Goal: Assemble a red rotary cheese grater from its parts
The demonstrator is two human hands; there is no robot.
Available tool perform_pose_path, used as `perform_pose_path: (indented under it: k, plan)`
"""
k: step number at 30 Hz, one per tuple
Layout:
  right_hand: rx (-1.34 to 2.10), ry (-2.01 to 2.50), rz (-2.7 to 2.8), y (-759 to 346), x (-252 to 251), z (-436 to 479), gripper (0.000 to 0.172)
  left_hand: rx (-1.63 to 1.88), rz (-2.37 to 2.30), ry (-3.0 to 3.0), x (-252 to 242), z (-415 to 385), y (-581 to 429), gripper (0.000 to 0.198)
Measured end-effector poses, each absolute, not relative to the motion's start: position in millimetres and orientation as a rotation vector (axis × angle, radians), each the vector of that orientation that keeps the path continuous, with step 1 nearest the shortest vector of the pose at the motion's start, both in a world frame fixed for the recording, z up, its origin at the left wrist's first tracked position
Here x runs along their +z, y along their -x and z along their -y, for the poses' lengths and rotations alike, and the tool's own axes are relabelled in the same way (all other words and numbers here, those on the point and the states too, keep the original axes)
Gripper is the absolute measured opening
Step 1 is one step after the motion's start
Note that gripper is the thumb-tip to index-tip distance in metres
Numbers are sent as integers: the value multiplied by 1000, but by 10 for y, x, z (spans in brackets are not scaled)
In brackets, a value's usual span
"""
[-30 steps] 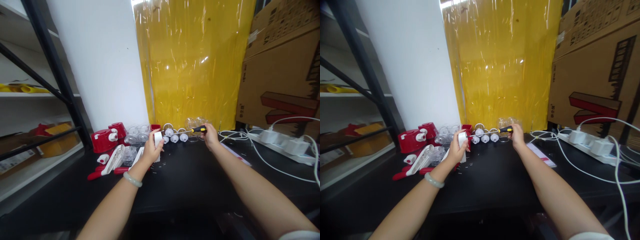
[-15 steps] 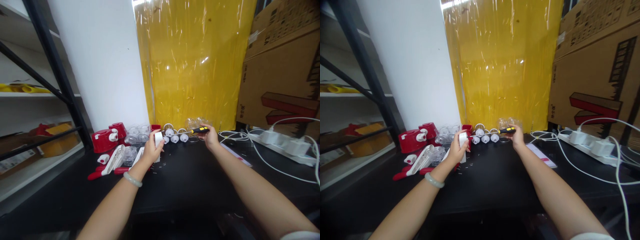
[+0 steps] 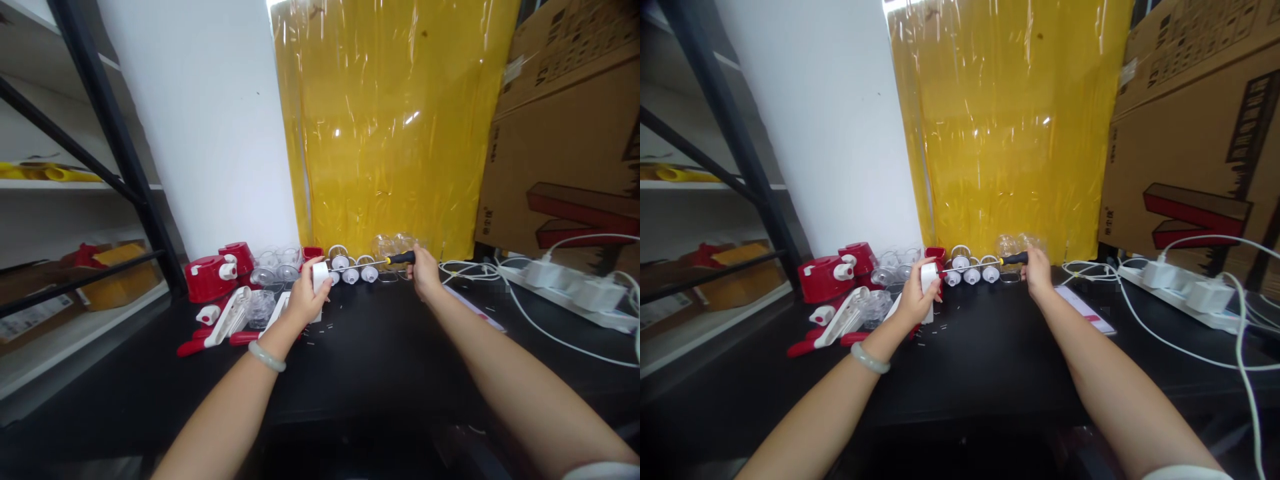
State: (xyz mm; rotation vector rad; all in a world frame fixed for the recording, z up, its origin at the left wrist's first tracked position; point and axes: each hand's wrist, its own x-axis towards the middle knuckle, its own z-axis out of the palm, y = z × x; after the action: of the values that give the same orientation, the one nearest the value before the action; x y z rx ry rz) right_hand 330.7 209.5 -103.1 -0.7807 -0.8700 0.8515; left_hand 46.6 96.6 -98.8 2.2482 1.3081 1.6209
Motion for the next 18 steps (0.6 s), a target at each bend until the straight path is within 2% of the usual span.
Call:
perform_pose_path:
  k: [4, 7, 12, 18]
  plan:
    - [773, 897, 912, -3316, -1015, -2053, 56, 1619, -1411, -2335, -961, -950, -471, 57]
    - [809, 937, 940, -3310, -1004, -2034, 56, 1658, -1411, -2370, -951, -952, -471, 56]
    - [1003, 1032, 819, -3268, -949, -2013, 43, 1704, -1362, -2421, -968, -979, -452, 53]
    - [1139, 811, 781, -3281, -937, -2051, 21, 1697, -1324, -2356, -986, -984, -452, 53]
